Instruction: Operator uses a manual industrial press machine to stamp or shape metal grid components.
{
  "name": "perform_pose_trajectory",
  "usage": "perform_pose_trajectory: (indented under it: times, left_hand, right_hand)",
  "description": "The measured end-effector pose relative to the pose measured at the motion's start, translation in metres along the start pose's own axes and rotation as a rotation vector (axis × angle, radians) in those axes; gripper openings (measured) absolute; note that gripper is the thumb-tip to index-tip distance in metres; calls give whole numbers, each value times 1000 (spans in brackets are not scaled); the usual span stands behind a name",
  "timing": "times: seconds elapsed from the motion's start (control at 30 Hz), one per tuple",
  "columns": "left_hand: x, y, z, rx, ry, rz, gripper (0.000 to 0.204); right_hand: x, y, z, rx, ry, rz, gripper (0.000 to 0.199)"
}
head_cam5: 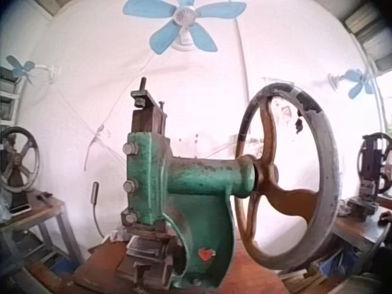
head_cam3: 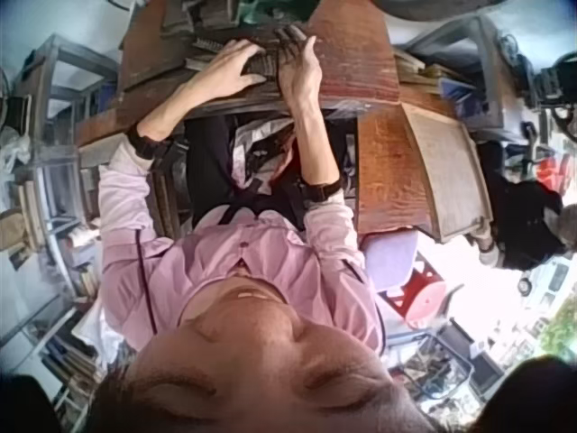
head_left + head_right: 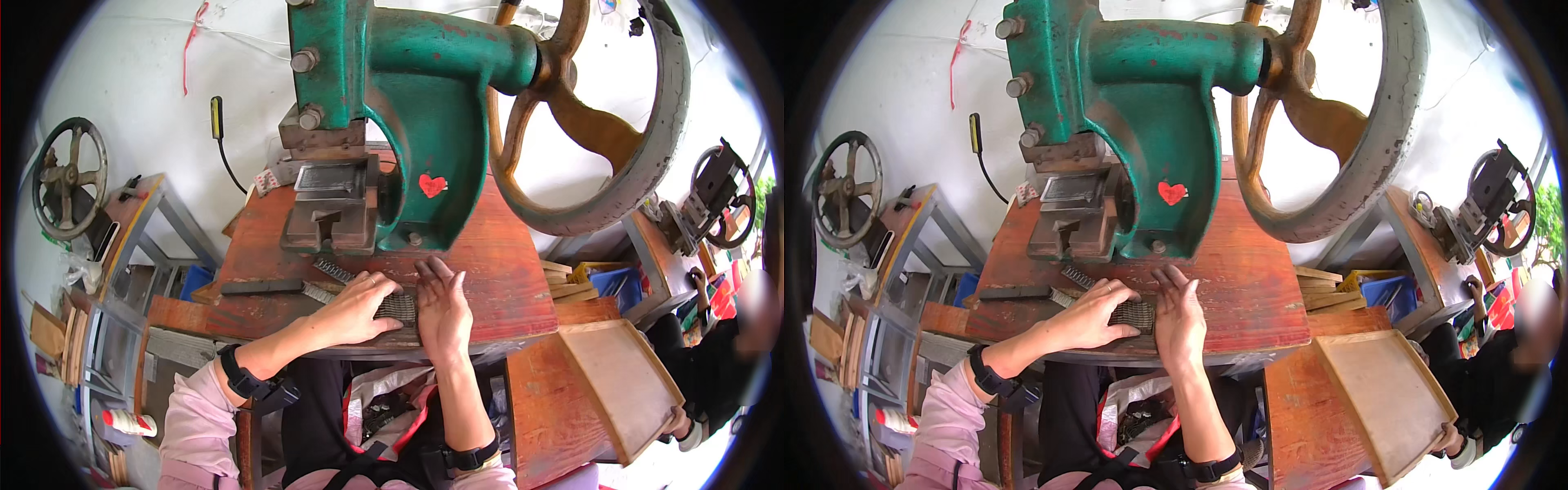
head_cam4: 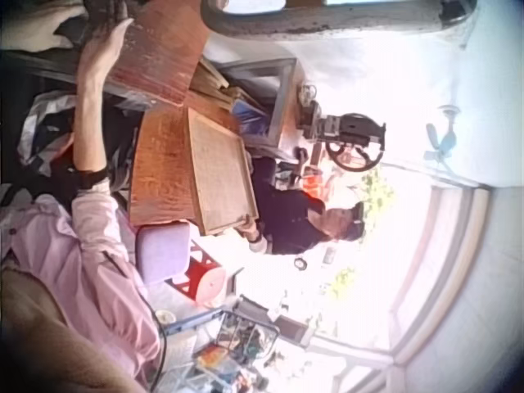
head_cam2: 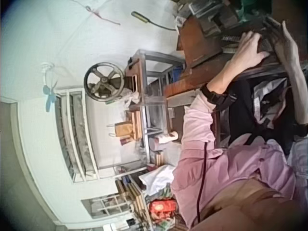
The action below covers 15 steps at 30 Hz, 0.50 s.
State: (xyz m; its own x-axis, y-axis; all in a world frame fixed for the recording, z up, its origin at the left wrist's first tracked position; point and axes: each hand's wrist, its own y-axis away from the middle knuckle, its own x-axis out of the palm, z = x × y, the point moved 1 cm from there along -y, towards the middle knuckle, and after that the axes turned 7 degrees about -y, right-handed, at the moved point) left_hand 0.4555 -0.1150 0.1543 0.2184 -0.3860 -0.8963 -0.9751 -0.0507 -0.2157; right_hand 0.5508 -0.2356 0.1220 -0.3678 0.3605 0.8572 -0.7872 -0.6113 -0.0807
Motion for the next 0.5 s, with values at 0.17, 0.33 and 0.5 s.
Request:
perform_pose_trajectory:
  times: [0.17, 0.33, 0.5]
  left_hand:
    - [-3, 5, 2, 5, -13, 23, 59]
    - [-13, 29, 2, -11, 45, -11, 70]
    - [-9, 45, -7, 23, -140, -107, 58]
  right_hand:
    - [8, 6, 17, 135, 540, 246, 58]
    - [5, 14, 32, -195, 1541, 663, 69]
    - [9, 15, 30, -250, 1507, 545, 55]
